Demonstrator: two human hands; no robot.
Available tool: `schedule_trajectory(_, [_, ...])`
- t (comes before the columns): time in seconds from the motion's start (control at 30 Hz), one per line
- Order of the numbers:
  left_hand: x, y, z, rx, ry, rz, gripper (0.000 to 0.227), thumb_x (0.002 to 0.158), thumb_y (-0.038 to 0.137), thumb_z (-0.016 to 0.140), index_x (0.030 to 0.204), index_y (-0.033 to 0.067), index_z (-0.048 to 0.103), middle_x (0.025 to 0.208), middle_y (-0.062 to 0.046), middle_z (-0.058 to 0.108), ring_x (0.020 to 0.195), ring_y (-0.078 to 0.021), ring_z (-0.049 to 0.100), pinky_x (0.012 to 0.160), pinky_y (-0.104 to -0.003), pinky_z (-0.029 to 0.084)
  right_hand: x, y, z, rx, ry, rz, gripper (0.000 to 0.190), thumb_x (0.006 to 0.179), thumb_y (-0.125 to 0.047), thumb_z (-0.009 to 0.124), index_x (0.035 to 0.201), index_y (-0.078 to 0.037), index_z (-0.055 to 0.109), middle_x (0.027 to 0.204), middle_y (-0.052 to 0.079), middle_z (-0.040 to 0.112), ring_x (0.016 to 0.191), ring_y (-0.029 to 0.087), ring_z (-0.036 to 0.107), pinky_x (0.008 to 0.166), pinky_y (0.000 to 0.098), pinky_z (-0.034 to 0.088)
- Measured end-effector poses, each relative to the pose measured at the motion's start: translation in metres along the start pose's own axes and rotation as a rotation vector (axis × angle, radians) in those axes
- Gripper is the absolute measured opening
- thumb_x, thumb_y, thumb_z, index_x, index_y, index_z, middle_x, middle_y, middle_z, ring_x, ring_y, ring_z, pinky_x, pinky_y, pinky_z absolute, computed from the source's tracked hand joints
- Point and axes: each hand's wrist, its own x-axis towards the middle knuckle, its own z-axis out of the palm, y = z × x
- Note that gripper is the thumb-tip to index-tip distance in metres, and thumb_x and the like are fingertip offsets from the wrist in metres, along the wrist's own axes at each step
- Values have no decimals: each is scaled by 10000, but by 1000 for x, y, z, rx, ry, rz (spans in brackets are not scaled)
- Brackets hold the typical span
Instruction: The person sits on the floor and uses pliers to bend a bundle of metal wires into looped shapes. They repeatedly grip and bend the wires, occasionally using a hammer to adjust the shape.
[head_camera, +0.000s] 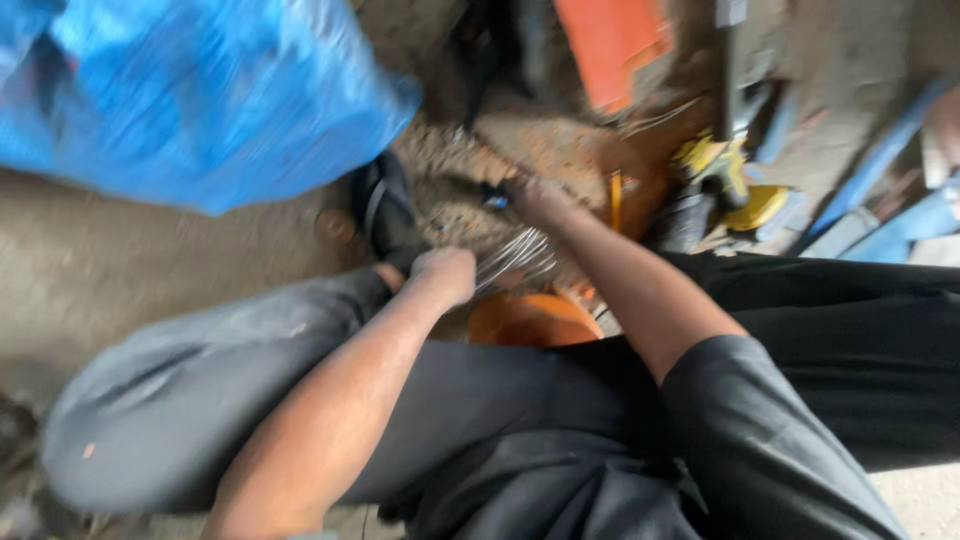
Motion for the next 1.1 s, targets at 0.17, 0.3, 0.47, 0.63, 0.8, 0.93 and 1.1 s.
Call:
schedule_trajectory(0.17, [-8, 22, -22, 53, 110, 27, 254, 902, 92, 585, 1067, 57, 776, 1124, -204, 741, 1090, -370, 709, 907, -484, 571, -25, 6, -42, 423, 82, 113, 290, 885, -297, 693, 1098, -107, 642, 1038, 185, 685, 971, 400, 663, 775, 515, 534])
schedule_trajectory(0.3, [-7, 52, -59, 36, 211, 28, 209, 893, 146, 641, 1021, 54, 779, 1081, -199, 740, 1062, -367, 705, 892, -492, 565, -67, 44, -100, 384, 256, 41, 67, 991, -194, 628, 992, -131, 649, 938, 125, 673, 916, 365, 663, 775, 499, 550])
schedule_trajectory(0.47, [-7, 79, -116, -169, 616, 208, 126, 934, 111, 671, 969, 16, 746, 953, -192, 714, 906, -360, 721, 766, -481, 574, -123, 132, -159, 194, 807, 318, 238, 798, -107, 819, 933, -115, 623, 978, 107, 605, 932, 351, 581, 854, 447, 486])
schedule_trajectory(0.63, [6, 104, -167, -423, 935, 449, 78, 861, 99, 763, 922, 53, 746, 867, -161, 687, 858, -355, 685, 760, -457, 531, -118, 179, -134, 431, 904, 553, 543, 842, -194, 880, 1213, -41, 515, 1091, 209, 583, 952, 389, 595, 813, 444, 508])
schedule_trajectory(0.8, [48, 140, -208, -372, 1116, 581, 95, 846, 32, 784, 927, 39, 735, 889, -141, 690, 885, -335, 679, 791, -444, 535, -119, 183, -104, 848, 848, 635, 403, 941, -73, 693, 1269, -39, 461, 997, 127, 635, 877, 311, 651, 785, 463, 536])
schedule_trajectory(0.93, [97, 179, -232, -254, 1200, 577, 122, 817, 24, 810, 921, 70, 765, 930, -111, 709, 943, -318, 654, 821, -414, 550, -138, 167, -110, 1327, 819, 733, 258, 978, -94, 665, 1175, -66, 502, 857, 51, 553, 714, 186, 560, 581, 355, 502])
schedule_trajectory(1.1, [144, 207, -239, -74, 1146, 470, 169, 777, 56, 830, 939, 53, 777, 954, -114, 696, 984, -314, 599, 910, -429, 539, -147, 163, -127, 1926, 796, 682, 177, 979, -147, 646, 1044, -122, 484, 734, 2, 519, 492, 91, 490, 388, 267, 434])
